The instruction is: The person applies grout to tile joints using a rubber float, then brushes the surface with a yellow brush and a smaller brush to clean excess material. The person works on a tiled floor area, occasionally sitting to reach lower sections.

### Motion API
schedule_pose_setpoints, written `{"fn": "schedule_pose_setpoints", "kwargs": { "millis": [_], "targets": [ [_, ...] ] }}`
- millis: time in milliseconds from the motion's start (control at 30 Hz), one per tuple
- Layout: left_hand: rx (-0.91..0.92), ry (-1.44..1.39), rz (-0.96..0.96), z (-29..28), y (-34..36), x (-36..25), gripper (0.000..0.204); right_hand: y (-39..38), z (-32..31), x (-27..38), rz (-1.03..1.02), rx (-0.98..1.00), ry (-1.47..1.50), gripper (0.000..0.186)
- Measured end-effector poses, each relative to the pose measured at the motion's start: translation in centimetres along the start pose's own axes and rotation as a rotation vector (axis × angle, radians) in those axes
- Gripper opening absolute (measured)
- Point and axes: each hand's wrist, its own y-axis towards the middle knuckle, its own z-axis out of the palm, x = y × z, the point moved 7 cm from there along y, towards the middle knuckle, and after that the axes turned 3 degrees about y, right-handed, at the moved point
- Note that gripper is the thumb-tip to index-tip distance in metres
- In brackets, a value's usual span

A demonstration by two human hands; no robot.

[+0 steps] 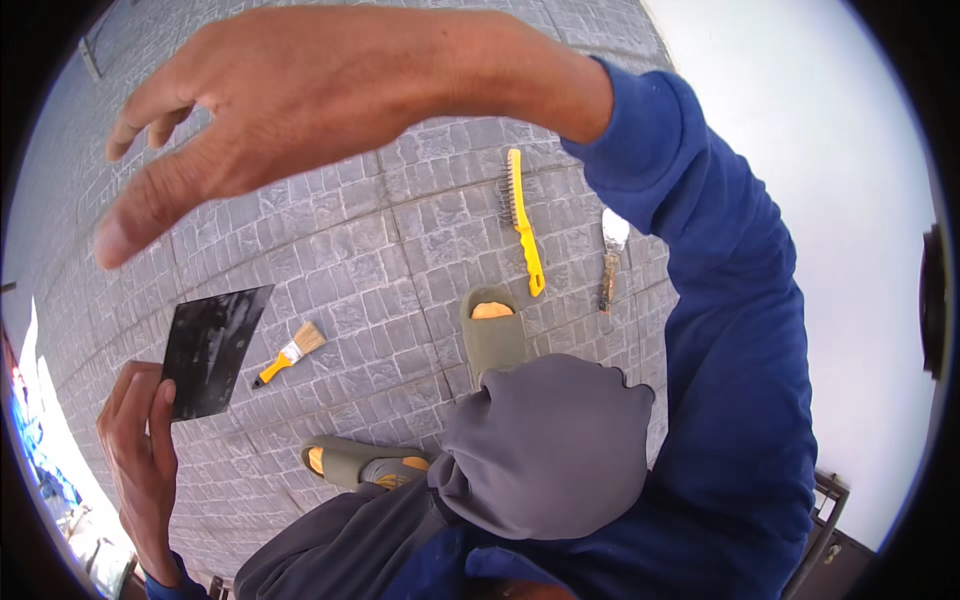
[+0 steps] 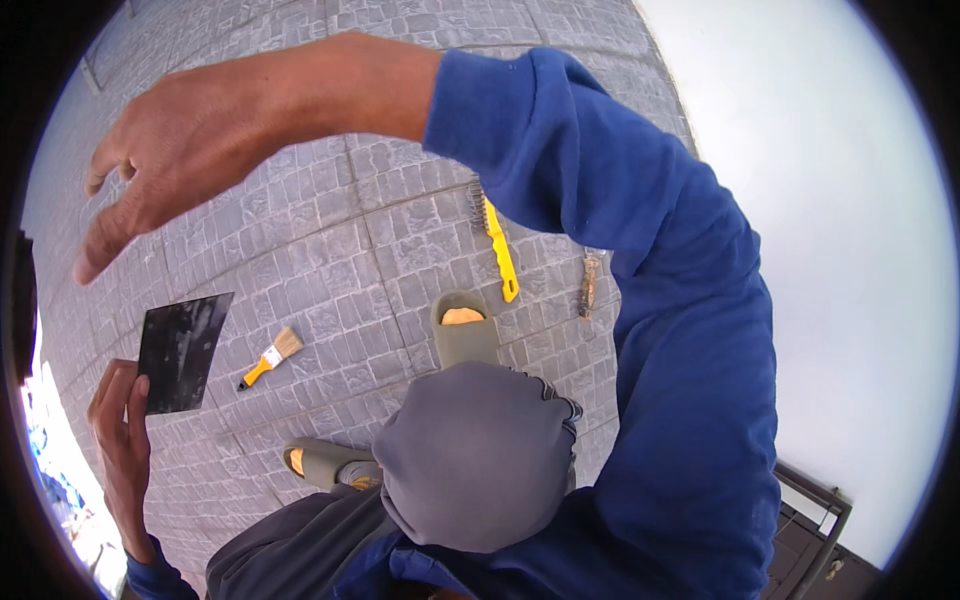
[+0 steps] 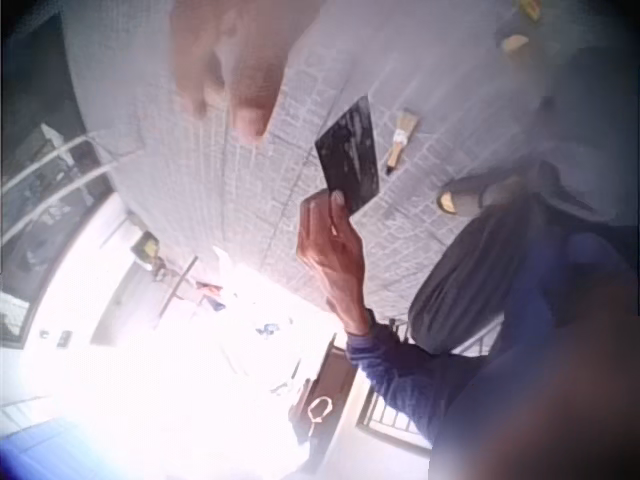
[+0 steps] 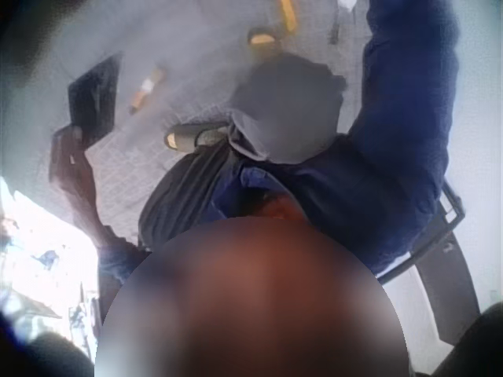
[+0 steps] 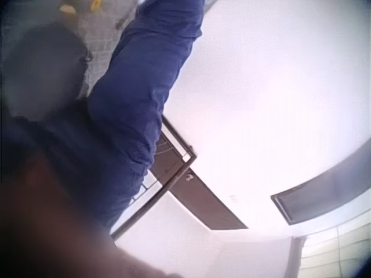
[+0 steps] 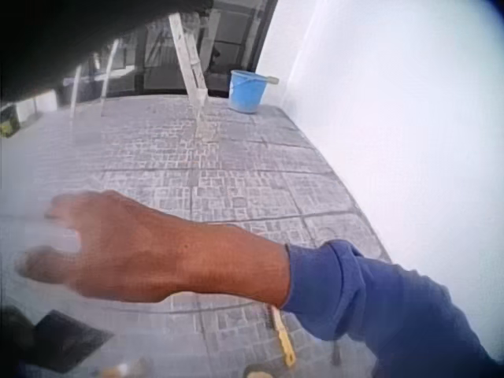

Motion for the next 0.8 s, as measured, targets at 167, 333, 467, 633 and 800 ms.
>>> {"fn": "schedule_pose_setpoints", "kwargs": {
  "millis": [167, 333, 467, 633, 800],
  "targets": [
    [0.112, -0.010, 0.844, 11.3, 6.8, -14.5, 0.015, -16.2, 2.9, -1.6, 0.414, 0.172, -0.041, 0.056],
    [0.214, -0.231, 1.000, 19.6, 7.6, -23.3, 0.018, -31.2, 3.6, 0.1, 0.888, -0.038, 0.272, 0.031],
    [0.089, -0.303, 0.846, 22.1, 8.9, -21.2, 0.027, -41.7, 1.9, -0.4, 1.151, -0.339, 0.183, 0.025],
    [0.223, -0.024, 0.231, 22.2, 12.8, -0.8, 0.033, -59.2, 1.3, -3.7, 1.372, -1.148, 0.311, 0.026],
    [0.488, 0.274, 0.035, 23.7, 3.7, 10.9, 0.045, -66.7, 2.1, -5.8, 1.581, -0.860, -0.113, 0.032]
  ]
}}
